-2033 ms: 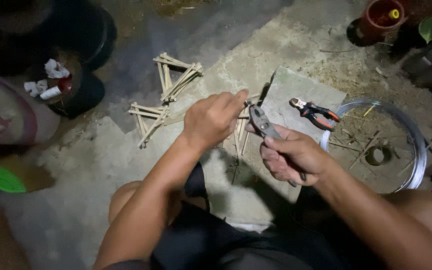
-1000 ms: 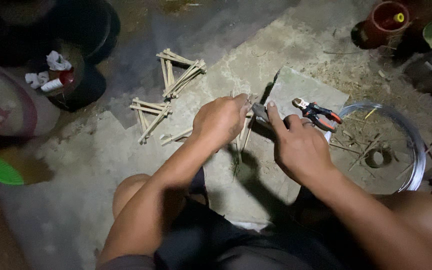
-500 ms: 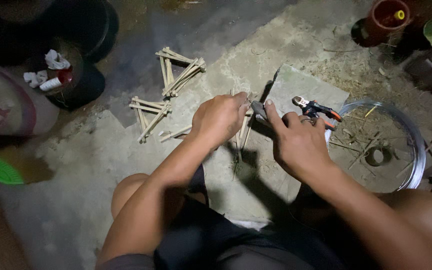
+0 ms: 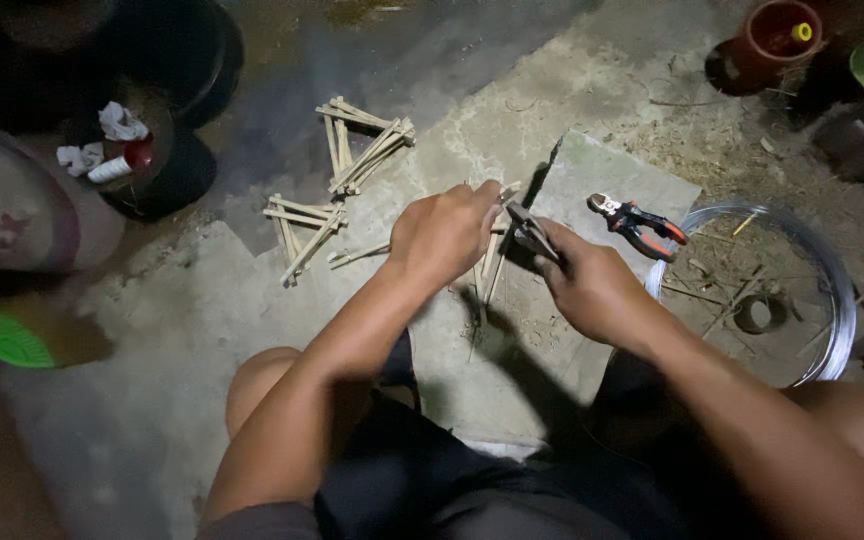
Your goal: The person sits on the ground assembling small triangular truss frames from thin wooden sticks, tying joints with wire. They twist wire by hand, trim excess wire with pliers, and set completed frames aside with previously finished ones.
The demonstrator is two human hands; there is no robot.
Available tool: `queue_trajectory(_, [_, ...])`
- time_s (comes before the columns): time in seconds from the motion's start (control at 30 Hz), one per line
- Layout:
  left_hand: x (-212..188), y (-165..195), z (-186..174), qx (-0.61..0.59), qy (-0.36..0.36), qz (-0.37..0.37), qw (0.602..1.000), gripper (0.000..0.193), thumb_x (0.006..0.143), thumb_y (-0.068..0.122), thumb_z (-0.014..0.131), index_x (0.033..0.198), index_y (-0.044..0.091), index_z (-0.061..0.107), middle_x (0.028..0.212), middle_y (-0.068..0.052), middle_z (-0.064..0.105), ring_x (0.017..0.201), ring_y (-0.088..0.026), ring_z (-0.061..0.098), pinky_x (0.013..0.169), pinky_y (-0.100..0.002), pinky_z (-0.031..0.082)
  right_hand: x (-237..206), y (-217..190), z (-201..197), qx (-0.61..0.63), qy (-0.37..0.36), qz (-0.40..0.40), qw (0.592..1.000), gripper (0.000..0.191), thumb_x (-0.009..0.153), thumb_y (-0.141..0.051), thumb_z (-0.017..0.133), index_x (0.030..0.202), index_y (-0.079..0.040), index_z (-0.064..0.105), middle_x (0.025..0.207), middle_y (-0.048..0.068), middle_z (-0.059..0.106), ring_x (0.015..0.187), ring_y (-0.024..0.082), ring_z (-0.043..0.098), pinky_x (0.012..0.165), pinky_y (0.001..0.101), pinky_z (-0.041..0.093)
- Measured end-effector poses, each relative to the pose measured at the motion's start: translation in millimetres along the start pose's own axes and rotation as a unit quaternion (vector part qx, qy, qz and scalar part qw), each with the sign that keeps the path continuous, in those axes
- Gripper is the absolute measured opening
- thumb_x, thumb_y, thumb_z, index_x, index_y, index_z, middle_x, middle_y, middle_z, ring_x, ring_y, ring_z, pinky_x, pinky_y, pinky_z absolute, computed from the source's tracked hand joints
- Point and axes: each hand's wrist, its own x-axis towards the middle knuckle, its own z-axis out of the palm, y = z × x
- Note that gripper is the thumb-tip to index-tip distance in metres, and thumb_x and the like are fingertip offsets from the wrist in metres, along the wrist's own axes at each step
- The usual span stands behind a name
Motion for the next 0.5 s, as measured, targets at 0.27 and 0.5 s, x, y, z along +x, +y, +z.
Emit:
queue_trajectory(0.27, [-2.7, 1.3, 1.8, -0.023, 0.113, 0.098, 0.988, 0.029, 0.100, 0.026, 0.062, 0.128, 0.016, 0.063, 0.089, -0.010, 0.069, 0.080, -0.033, 0.072, 0.062, -0.047, 0.055, -21.6, 11.6, -10.8, 0.752, -0.250, 0.122, 0.598, 0.043, 0.106, -0.010, 0.053, 0.149, -0.009, 0.048, 0.082, 0.002, 0.053, 0.065, 0.009, 0.052, 0.048, 0.0229, 0.041])
queue_trajectory(0.5, [7.9, 7.0, -10.9, -0.098, -0.006, -0.071, 0.993, 0.029, 0.096, 0.031, 0.059, 0.120, 0.017, 0.068, 0.094, -0.017, 0.073, 0.085, -0.041, 0.069, 0.071, -0.051, 0.055, -6.3, 6.6, -11.1, 0.411, -0.137, 0.154, 0.888, 0.038, 0.101, -0.011, 0.049, 0.137, -0.003, 0.053, 0.096, 0.006, 0.072, 0.074, 0.015, 0.065, 0.066, 0.0312, 0.055])
